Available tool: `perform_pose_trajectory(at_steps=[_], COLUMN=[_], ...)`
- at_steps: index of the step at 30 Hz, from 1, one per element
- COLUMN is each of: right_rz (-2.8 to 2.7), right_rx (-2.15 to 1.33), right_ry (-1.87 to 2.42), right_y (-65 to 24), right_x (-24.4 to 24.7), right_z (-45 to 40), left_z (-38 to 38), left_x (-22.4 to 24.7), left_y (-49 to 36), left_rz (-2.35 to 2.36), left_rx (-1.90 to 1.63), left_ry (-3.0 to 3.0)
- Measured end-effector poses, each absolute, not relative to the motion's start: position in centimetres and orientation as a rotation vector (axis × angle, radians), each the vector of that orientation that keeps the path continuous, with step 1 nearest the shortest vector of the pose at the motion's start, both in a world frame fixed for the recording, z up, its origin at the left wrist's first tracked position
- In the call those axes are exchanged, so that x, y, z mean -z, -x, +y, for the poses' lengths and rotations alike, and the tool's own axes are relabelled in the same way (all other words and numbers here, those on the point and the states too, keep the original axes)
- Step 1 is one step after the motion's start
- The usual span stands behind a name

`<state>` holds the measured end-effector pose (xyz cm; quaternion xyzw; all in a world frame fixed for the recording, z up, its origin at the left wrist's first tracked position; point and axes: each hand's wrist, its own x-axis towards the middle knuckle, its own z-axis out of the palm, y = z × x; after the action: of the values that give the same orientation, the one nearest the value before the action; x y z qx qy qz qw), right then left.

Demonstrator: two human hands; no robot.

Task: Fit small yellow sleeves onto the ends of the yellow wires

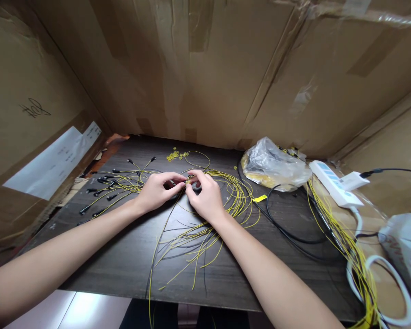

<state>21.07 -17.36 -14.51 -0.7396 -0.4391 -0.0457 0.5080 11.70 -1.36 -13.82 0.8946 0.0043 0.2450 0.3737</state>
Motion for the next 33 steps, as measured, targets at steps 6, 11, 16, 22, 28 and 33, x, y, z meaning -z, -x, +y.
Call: perform_pose_trajectory(at_steps=[6,11,16,22,28,33], right_rz=[-1.065,-1.075,-1.089,-1.099,-1.117,-1.149], right_rx=[0.092,0.107,0.113,0.106,0.105,0.142], right_ry=[1.791,1.800,1.799,1.798,1.812,1.820], right_y=[-21.03,-21.03,-21.03,-21.05,-21.01,-20.94], right_x=[14.47,14.41,14.32,14.34,14.22,14.21], right_z=[-17.41,-17.44,-17.47,-17.48,-17.51,-17.58], left_z=[-1.23,-1.07,-0.99,-0.97,-0.93,-0.84], left_x=[13.82,13.86,13.91,13.82,13.84,13.99], left_y=[-11.69,-11.65,-11.64,-11.62,-11.64,-11.65], left_rz=[0.005,0.015,0.031,0.046,0.021,-0.018], left_rx=[-0.631,-0.644,-0.638,-0.620,-0.616,-0.641], left_ry=[-2.286,-2.309,-2.302,-2.294,-2.291,-2.290])
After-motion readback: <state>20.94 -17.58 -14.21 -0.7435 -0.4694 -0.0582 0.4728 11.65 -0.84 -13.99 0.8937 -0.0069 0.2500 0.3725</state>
